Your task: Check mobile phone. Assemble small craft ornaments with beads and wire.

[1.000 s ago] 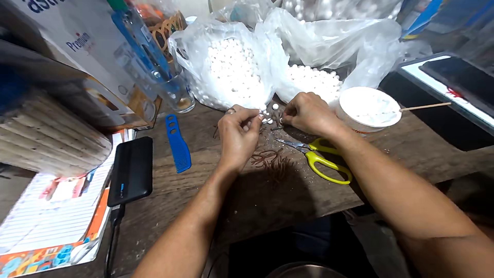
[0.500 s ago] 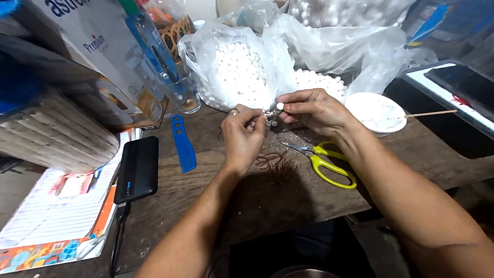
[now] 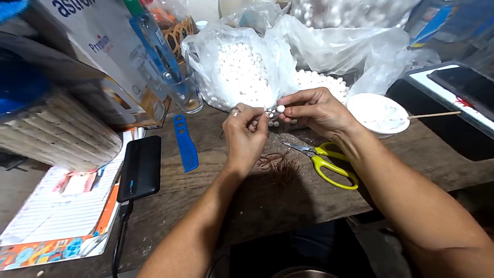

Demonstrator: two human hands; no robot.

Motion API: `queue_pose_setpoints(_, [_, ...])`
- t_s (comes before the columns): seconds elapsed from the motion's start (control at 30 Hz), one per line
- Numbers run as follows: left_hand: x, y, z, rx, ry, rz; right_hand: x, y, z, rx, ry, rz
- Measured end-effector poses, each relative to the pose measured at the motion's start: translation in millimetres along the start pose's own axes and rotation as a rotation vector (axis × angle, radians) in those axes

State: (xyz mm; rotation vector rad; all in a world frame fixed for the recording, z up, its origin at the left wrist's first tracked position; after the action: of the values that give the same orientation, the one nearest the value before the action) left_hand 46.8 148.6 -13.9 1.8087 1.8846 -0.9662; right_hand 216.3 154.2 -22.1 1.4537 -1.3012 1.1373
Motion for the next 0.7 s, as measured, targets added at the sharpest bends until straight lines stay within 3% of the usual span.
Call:
queue_pose_setpoints(0.17, [0.5,0.1,-0.4,-0.062,0.028,0.015,1.3,0.2,0.1,-0.04,-0.048,0.054])
queue_pose_setpoints(0.7, [-6.2,3.1,-2.1,-0.03,0.077,-0.096,5.6,1.1,2.2,-0.041,-0.107,0.174])
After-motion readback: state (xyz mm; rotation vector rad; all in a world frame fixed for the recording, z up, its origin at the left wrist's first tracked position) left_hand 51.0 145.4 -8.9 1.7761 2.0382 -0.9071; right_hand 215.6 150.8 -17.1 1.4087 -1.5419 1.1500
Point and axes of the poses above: each hand's wrist, its own z-axis away from the middle knuckle, its own y-axis out of the palm, x = y × z, the point moved 8 cm from there along -z, towards the middle knuckle, and after that the axes turned 6 degrees about z, right-handed, at the moved point
